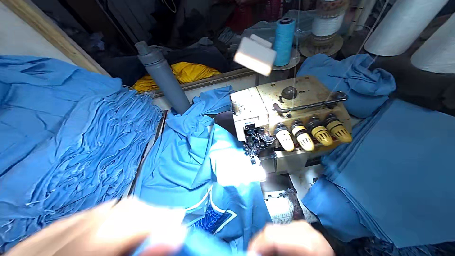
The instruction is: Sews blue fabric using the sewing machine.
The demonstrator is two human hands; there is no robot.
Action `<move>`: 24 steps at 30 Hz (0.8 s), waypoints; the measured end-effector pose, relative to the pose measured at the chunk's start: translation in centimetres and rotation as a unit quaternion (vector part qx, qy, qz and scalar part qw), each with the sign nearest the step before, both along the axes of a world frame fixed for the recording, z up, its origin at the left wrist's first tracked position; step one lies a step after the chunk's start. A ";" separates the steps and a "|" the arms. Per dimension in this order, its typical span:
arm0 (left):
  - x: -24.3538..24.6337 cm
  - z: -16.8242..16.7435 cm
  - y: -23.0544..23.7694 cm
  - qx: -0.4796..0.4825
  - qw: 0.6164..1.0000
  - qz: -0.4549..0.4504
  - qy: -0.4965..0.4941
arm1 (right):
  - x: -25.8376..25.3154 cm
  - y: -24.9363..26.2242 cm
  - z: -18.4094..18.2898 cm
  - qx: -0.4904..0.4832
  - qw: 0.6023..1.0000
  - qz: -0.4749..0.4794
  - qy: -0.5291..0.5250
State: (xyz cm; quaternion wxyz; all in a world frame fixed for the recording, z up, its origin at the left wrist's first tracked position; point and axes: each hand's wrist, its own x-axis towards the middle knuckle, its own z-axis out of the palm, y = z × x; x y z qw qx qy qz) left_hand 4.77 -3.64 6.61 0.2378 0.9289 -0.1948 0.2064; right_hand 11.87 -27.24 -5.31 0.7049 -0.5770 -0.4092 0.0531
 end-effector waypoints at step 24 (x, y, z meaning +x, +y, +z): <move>13.0 -12.0 -1.5 -0.123 0.986 -0.046 0.098 | 1.6 2.7 -10.1 -0.050 0.973 -0.222 0.038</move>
